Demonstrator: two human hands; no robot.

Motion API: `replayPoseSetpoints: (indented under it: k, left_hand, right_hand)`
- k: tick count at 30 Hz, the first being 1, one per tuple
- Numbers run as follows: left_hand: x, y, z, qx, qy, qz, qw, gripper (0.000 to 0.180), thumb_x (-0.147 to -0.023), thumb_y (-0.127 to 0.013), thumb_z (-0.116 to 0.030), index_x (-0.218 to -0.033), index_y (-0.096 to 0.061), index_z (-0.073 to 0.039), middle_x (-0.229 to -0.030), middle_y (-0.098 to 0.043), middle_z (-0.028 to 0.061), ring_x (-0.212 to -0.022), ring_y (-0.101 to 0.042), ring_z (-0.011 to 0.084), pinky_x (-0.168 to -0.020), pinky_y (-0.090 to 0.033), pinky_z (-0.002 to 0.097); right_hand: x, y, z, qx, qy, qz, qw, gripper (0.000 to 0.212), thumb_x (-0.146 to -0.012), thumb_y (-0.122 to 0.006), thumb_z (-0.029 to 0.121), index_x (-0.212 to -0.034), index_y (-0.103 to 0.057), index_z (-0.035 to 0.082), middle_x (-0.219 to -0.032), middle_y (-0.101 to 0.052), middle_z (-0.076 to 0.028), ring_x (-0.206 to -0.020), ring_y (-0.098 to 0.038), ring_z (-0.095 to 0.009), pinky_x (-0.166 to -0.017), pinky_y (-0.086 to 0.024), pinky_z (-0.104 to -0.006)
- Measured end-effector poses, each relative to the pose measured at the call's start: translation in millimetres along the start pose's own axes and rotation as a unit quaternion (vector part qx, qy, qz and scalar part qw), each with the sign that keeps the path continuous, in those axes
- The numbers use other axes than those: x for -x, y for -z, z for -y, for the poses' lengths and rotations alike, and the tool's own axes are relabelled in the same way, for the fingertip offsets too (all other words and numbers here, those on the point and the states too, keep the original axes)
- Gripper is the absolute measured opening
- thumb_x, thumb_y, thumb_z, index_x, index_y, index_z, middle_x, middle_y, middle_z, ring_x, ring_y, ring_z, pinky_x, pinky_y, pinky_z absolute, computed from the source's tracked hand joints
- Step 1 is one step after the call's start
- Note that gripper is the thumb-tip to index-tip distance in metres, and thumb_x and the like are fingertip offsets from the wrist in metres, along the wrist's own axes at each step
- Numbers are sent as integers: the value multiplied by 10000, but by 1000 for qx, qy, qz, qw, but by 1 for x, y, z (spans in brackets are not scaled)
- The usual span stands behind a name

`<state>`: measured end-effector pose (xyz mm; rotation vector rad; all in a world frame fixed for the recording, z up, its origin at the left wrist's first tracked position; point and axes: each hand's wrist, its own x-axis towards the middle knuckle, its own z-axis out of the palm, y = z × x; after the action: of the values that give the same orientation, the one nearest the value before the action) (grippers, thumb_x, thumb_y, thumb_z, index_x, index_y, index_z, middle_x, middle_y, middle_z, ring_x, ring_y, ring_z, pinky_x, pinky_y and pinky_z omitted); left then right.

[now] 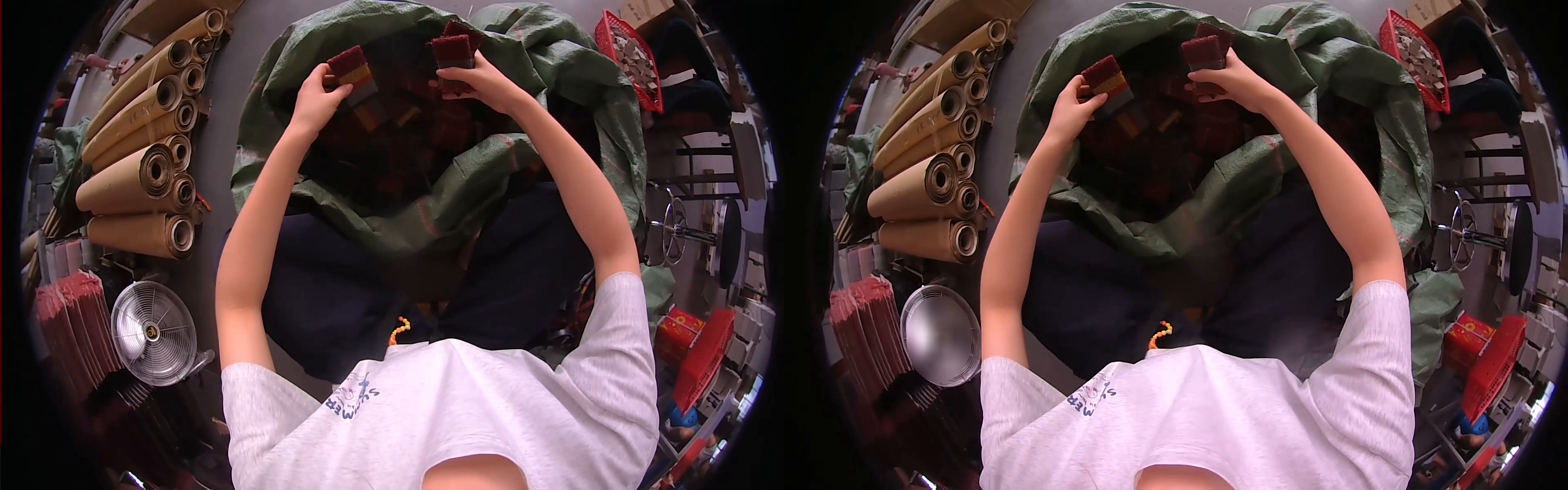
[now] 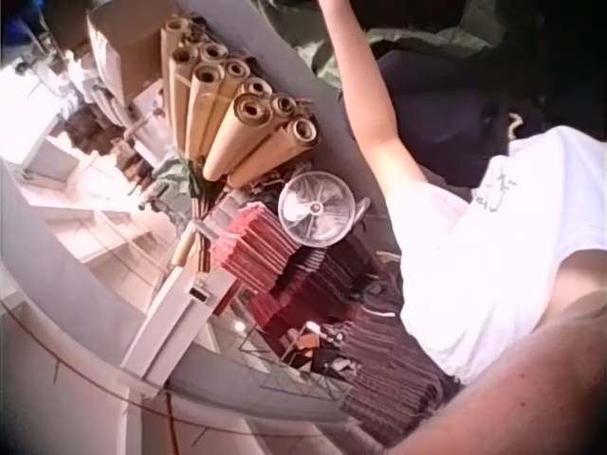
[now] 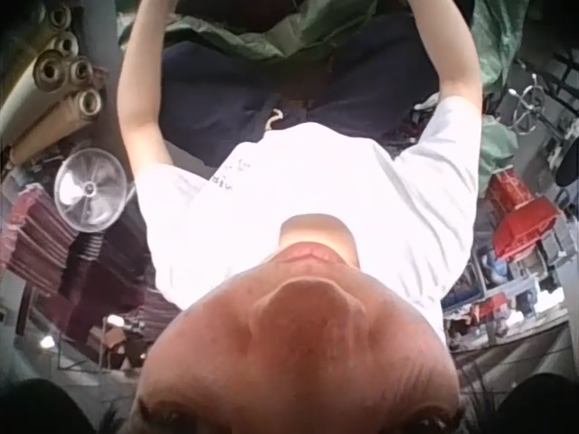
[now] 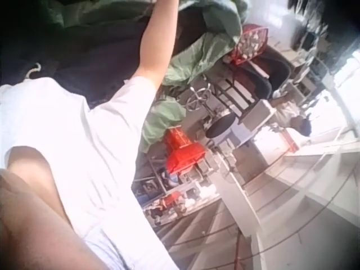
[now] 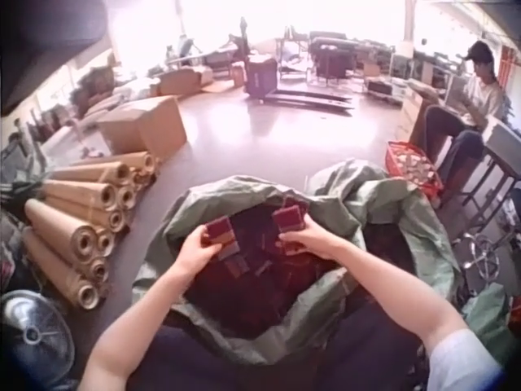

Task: Sorting and inspecting leather wallets or pouches from large sacks.

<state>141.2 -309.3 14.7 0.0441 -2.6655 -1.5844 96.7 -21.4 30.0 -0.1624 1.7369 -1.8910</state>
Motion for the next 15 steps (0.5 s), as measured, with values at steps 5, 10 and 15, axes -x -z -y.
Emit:
replayPoseSetpoints:
  k: [5, 10, 15]
  left_hand:
    - [-8, 9, 9, 67, -12, 27, 997, 495, -692, -594, -20, -1177, -501, -60, -1061, -576, 110, -925, -570, 184, -819, -453, 296]
    - [-21, 2, 29, -128, -86, -59, 986, 542, -699, -568, -99, -1232, -474, -68, -1181, -511, 178, -1117, -480, 299, -959, -380, 371]
    - [-26, -14, 26, -139, -72, -3, 988, 551, -725, -602, -198, -1245, -471, -69, -1217, -493, 199, -1166, -437, 338, -1000, -337, 386]
  right_hand:
    - [-25, 2, -7, 83, 0, 10, 996, 455, -786, -680, 196, -1178, -466, 106, -1072, -538, -20, -973, -570, -147, -813, -508, -358]
    - [-32, -12, -14, 121, 23, -33, 992, 400, -791, -649, 235, -1147, -530, 98, -1045, -584, -35, -943, -563, -140, -768, -483, -320]
    - [-48, -2, -22, 49, -9, -1, 999, 420, -830, -622, 293, -1184, -517, 92, -1098, -575, -31, -980, -550, -134, -808, -465, -314]
